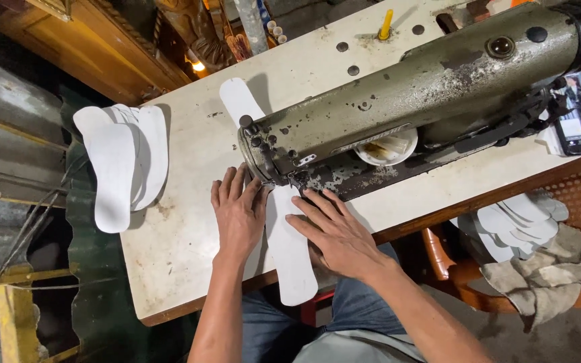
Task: The person uses a sewing machine to stitch white shoe insoles. They guide each insole under the needle, sew along the edges, then remove and set aside the finished piece before repeating with the next insole.
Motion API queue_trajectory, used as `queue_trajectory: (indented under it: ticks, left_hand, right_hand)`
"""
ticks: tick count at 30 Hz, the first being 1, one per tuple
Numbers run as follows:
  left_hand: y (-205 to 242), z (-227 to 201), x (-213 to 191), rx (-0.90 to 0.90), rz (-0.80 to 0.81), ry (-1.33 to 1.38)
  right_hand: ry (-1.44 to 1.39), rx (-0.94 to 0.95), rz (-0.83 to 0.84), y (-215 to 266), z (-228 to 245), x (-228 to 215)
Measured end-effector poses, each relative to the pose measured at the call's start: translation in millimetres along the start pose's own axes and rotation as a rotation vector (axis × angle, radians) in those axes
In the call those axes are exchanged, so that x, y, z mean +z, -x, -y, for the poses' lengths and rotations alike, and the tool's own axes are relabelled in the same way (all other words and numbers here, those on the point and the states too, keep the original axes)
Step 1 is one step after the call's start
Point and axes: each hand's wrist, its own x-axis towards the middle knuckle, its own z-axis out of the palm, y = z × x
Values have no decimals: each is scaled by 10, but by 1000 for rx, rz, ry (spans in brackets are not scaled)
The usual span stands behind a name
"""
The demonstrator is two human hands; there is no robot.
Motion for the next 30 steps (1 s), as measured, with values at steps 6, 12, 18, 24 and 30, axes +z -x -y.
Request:
queue_trajectory:
  ticks: [6,12,18,24,30]
  left_hand:
    - [14,87,119,-7,-1,-29]
    - [-13,76,105,-10,-18,-28]
    - [-50,40,-75,-103,24,-110]
    - [136,199,-347,-153,-44,-198]
    - [463,451,-553,-334,9,108]
  right_hand:
    - [-46,67,59,5,-16,60]
    - [-25,64,25,-62,56,-92]
    - [71,44,38,-33,-51,102]
    - [26,-30,-184,52,-89,197]
    - [23,-103,-351,-10,53,113]
